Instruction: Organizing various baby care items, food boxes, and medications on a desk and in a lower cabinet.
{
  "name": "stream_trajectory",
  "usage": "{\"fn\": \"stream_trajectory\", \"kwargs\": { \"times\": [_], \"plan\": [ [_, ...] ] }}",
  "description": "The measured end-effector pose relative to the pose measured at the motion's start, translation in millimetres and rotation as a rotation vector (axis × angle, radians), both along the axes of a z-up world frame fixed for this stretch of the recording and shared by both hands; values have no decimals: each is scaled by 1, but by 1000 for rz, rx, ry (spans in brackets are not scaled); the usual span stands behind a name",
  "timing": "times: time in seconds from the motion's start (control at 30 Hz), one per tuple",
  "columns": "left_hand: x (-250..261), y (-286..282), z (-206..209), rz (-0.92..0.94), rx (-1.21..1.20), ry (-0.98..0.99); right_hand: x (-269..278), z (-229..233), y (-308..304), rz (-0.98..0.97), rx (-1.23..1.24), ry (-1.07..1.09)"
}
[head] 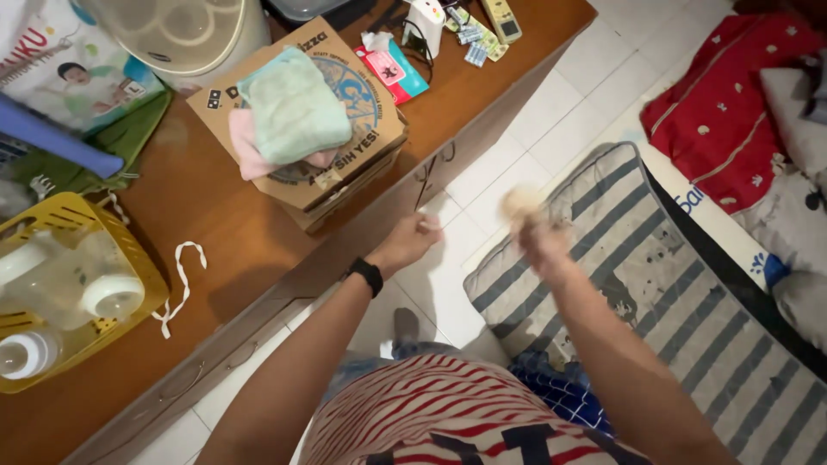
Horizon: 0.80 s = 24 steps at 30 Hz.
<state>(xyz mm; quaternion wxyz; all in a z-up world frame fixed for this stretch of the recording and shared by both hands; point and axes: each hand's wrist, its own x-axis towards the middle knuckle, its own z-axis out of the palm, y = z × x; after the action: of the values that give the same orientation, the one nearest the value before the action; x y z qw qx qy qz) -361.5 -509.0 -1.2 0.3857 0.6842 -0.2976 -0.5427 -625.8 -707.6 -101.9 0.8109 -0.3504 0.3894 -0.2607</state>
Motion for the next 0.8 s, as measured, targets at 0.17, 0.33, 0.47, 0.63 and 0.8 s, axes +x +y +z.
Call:
{"fn": "stream_trajectory", "kwargs": {
  "times": [0.17, 0.33, 0.47, 0.63, 0.8],
  "plan": [
    [10, -41, 9, 36, -230, -16, 19, 66, -51, -619, -498, 346],
    [38, -58, 31, 91, -273, 40, 73, 48, -49, -481, -722, 372],
    [77, -56, 34, 286, -365, -18, 155, 121, 1, -165, -468, 371],
    [131, -38, 87, 526, -461, -231, 250, 123, 10, 6, -565, 225],
    [180, -18, 108, 779, -252, -983, 331, 163, 32, 125, -1044, 284]
  ]
}}
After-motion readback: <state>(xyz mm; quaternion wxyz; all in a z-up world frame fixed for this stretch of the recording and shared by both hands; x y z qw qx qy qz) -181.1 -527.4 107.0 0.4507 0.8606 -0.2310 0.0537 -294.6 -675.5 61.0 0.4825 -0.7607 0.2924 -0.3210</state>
